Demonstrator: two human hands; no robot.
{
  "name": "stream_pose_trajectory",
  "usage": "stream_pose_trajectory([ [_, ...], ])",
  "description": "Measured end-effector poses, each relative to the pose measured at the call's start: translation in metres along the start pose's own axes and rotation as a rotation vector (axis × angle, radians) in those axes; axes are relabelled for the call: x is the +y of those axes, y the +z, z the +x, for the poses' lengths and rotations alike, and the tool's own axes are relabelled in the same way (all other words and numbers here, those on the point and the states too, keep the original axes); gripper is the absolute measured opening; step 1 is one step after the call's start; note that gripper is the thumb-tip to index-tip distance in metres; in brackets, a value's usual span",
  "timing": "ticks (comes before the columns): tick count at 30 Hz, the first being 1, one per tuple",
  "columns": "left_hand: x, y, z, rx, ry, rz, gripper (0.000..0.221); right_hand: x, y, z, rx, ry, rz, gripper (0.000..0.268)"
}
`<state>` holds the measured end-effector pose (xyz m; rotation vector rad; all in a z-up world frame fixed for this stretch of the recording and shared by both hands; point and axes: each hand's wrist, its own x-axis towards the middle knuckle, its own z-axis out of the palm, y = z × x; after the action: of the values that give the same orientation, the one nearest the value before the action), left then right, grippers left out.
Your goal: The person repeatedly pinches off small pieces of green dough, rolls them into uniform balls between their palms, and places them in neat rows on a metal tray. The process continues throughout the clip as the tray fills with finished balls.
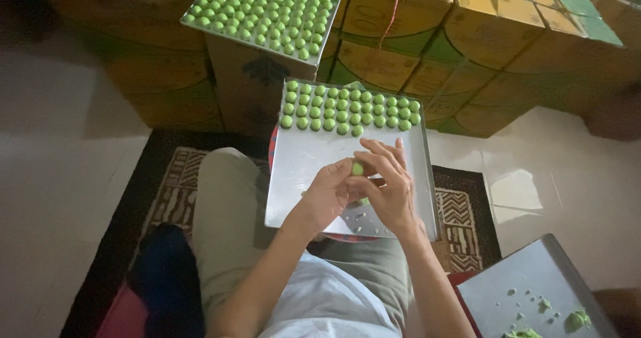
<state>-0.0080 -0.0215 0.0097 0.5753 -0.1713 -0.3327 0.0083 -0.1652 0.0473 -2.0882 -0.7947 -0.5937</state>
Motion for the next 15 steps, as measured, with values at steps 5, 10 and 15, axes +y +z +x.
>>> stream_pose_trajectory([
  [5, 0.001, -0.003, -0.001, 0.066, -0.036, -0.057, 0.045, 0.019, 0.004, -0.004, 0.029, -0.010, 0.003, 0.036],
  [10, 0.020, -0.017, -0.001, 0.067, 0.013, 0.068, 0.069, 0.049, -0.013, 0.013, 0.123, 0.133, 0.111, 0.032],
  [15, 0.041, -0.037, -0.006, 0.237, 0.181, 0.017, 0.040, 0.094, -0.008, 0.025, 0.170, 0.576, 0.177, 0.042],
])
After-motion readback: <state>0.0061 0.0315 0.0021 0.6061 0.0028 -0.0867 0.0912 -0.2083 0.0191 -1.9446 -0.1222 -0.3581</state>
